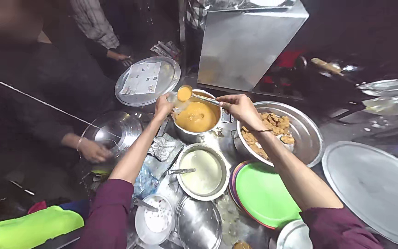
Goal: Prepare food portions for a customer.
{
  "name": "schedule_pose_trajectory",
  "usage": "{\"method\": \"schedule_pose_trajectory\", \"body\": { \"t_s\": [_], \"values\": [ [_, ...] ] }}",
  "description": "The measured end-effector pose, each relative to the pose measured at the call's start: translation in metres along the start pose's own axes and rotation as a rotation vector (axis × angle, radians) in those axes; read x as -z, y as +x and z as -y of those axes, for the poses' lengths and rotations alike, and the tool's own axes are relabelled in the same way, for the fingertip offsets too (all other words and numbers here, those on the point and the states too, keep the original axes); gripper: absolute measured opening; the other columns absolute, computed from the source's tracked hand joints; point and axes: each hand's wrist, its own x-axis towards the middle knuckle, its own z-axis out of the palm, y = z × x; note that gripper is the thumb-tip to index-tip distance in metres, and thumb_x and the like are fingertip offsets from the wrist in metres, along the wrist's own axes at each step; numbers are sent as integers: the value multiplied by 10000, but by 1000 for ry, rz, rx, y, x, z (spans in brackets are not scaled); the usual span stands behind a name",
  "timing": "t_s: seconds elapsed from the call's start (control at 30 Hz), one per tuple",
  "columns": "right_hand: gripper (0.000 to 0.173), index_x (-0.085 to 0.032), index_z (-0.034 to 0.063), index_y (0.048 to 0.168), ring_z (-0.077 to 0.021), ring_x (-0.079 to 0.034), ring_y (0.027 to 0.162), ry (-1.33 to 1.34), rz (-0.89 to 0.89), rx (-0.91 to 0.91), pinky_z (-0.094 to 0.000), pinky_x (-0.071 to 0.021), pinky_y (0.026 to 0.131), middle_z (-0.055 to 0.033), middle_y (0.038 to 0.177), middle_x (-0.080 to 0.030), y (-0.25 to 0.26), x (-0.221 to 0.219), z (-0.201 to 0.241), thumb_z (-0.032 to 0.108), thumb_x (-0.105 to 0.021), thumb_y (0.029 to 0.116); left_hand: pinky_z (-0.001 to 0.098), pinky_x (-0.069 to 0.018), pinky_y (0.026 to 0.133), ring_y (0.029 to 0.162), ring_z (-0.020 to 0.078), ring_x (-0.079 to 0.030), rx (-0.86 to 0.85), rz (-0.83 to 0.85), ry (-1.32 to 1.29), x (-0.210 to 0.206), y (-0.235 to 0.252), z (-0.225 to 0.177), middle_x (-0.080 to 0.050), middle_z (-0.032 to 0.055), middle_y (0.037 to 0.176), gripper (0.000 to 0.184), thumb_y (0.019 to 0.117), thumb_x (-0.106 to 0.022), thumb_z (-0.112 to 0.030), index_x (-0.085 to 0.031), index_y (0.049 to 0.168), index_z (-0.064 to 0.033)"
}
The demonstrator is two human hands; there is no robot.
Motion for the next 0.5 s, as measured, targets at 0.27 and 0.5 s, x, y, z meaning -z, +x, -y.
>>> {"method": "schedule_pose_trajectory", "body": {
  "t_s": [0.27, 0.5],
  "values": [
    [383, -689, 257, 1356, -345, -705, 768, -460, -262, 455, -556, -532, 607, -130, 942, -734, -11, -27, -28, 119, -573, 1017, 376, -594, 586, 692, 228, -677, 23, 118, -292, -18, -7, -12, -654, 218, 1237, 675, 825, -688, 101, -548, 1460, -83],
    [270, -700, 234, 1297, -251, -606, 545, 119, -80, -129, -472, -516, 528, -96, 765, -700, -22, -27, -73, 263, -575, 1060, 420, -616, 606, 731, 257, -700, -13, 40, -202, -6, -17, -6, -667, 210, 1226, 670, 812, -689, 78, -569, 1447, -99]
  ]
}}
